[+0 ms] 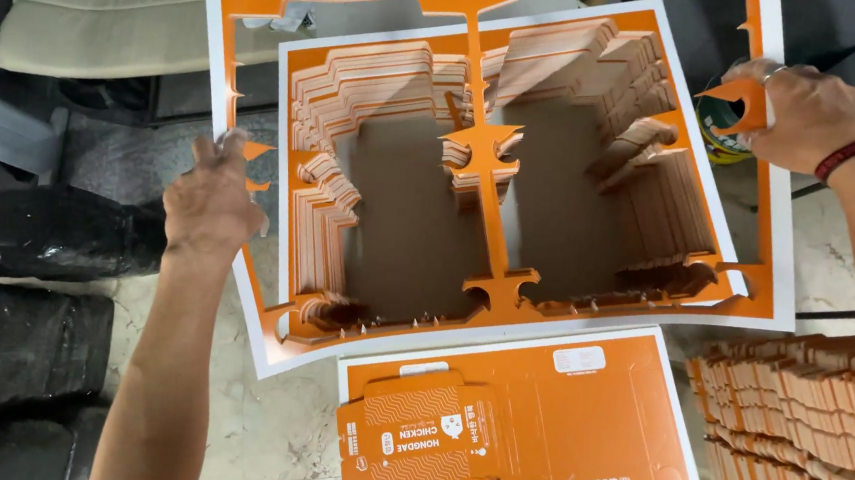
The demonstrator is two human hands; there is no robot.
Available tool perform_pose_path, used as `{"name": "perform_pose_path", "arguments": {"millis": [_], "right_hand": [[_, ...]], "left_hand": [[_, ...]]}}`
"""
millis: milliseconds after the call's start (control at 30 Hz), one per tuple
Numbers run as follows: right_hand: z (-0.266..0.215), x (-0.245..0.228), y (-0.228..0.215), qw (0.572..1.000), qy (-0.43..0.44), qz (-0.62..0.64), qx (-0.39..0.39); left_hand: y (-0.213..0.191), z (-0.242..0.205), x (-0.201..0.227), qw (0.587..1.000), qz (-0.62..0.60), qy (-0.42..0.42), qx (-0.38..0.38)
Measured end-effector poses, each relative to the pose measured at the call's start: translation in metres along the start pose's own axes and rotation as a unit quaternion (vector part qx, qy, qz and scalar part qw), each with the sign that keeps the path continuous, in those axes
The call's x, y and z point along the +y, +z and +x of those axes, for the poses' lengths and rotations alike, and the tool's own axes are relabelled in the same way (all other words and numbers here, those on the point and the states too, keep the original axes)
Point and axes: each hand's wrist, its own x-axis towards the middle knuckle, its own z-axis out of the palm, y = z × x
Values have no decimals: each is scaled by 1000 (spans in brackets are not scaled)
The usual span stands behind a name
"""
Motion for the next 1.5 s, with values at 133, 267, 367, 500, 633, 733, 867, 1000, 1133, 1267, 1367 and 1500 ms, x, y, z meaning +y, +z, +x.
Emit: {"name": "perform_pose_path", "arguments": {"millis": [133, 267, 367, 500, 633, 733, 867, 1000, 1133, 1267, 1367, 1500], "right_hand": [[9, -16, -14, 998, 11, 43, -37], [39, -19, 19, 990, -50, 19, -127], [51, -31, 38, 982, -17, 24, -189], [77, -8, 89, 983, -88, -34, -158], [84, -9, 94, 981, -131, -52, -131], [82, -17, 83, 980, -55, -94, -166], [59, -50, 42, 972, 49, -47, -223], [56, -45, 44, 981, -6, 10, -192], [27, -32, 32, 986, 4, 60, -158], [-67, 9, 32, 962, 30, 249, 105], [-185, 2, 68, 907, -2, 247, 341], [-352, -51, 213, 882, -26, 380, 278]], "left_hand": [[12, 23, -8, 999, -27, 28, -2], [-4, 34, 18, 988, -96, 51, -107], [2, 54, 24, 972, -115, 42, -200], [25, 73, 15, 971, -145, 94, -166], [24, 72, 18, 979, -113, 85, -150], [23, 74, 22, 978, -78, 135, -142], [30, 76, 21, 981, -98, 74, -153], [45, 86, 20, 983, -93, 65, -148], [21, 37, 2, 951, -263, 99, -128], [35, -65, -34, 898, -389, 84, 187], [151, -138, -63, 839, -355, 71, 406], [390, -293, -71, 876, -418, -120, 208]]}}
